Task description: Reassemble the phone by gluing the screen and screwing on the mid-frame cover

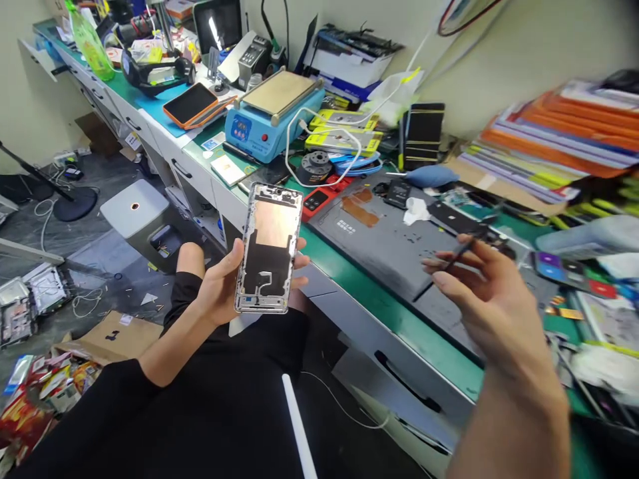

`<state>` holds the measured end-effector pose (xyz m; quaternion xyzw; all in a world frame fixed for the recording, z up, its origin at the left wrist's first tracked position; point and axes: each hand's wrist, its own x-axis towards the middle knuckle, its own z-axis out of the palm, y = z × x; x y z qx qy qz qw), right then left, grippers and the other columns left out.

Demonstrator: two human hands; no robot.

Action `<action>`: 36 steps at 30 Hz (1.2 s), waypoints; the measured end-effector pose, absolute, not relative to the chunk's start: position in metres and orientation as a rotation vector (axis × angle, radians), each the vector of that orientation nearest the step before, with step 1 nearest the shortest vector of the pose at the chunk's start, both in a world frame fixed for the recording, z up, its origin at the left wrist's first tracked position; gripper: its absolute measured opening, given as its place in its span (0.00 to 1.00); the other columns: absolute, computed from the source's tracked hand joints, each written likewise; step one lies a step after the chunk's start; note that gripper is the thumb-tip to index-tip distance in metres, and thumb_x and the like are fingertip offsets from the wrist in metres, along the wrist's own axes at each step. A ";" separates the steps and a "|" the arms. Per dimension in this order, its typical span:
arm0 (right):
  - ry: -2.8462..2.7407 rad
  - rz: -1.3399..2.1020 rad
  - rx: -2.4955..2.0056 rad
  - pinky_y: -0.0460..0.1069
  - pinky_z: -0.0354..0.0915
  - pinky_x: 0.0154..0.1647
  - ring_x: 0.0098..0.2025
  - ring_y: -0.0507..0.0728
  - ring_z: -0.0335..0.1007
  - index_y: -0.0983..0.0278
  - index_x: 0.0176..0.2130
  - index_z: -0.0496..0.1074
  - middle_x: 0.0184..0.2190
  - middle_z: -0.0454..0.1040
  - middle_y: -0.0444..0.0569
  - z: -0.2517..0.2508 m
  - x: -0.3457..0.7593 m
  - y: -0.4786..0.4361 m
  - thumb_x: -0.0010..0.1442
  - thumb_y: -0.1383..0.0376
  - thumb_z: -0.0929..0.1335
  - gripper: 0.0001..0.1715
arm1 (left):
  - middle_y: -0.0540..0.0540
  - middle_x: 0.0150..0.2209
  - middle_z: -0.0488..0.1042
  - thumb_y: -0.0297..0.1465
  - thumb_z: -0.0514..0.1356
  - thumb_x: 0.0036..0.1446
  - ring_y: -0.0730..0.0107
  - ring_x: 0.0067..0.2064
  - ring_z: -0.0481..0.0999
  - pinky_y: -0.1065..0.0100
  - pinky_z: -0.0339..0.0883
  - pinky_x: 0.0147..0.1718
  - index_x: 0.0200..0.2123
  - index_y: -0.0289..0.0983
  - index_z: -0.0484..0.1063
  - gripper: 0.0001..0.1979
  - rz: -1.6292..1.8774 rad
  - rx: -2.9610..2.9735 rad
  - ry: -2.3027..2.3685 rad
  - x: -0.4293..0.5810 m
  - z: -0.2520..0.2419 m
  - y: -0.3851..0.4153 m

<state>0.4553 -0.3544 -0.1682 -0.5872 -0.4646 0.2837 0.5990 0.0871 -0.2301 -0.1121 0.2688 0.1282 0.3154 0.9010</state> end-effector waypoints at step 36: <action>-0.064 0.814 -0.979 0.43 0.60 0.23 0.32 0.48 0.61 0.43 0.66 0.76 0.50 0.75 0.43 -0.262 0.238 -0.439 0.56 0.40 0.84 0.44 | 0.35 0.75 0.75 0.54 0.71 0.69 0.31 0.80 0.68 0.30 0.62 0.79 0.71 0.40 0.79 0.36 0.702 0.647 0.654 0.035 -0.203 -0.286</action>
